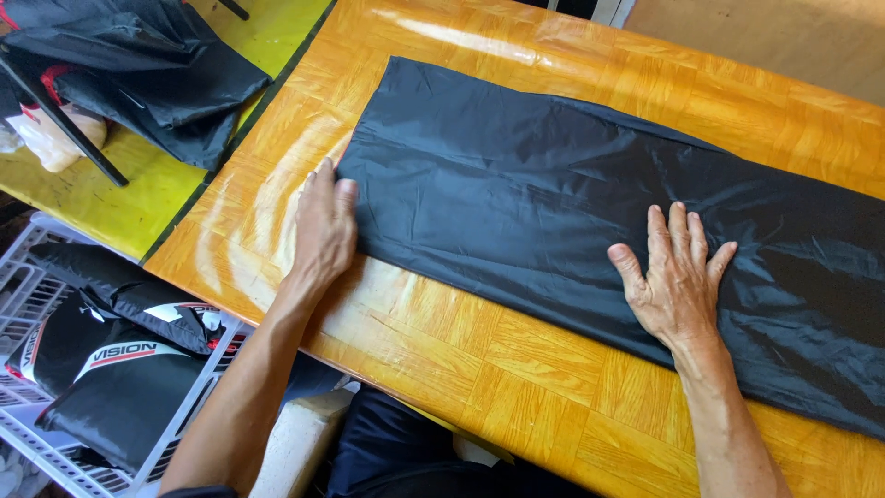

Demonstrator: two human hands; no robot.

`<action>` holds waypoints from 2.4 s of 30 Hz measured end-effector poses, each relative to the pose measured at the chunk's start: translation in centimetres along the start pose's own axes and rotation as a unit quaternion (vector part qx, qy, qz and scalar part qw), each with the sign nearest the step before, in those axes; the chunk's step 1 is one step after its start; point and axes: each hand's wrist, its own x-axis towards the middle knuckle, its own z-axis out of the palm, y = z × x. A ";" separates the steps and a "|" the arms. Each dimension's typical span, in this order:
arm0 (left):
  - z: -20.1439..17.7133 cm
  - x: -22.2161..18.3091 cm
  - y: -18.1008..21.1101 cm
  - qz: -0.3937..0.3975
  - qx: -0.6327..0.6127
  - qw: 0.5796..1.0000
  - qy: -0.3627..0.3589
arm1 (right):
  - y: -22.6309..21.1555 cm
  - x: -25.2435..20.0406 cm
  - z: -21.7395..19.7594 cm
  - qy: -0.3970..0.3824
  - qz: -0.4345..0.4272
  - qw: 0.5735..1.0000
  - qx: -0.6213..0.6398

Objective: Dusting a black garment and folding it into a compact shape to fit into a storage pouch.

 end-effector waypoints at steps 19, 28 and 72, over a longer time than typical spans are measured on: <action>-7.5 0.5 1.3 -0.194 -0.108 0.971 -0.089 | -1.1 -0.1 -0.7 -0.002 0.003 1.000 -0.021; -7.8 2.3 -2.1 -0.188 -0.172 0.951 -0.174 | -1.0 -0.2 -0.5 0.007 0.001 0.999 -0.032; 12.5 -1.6 15.7 0.310 0.236 0.890 -0.236 | -2.7 1.2 -2.0 -0.078 0.029 0.997 -0.008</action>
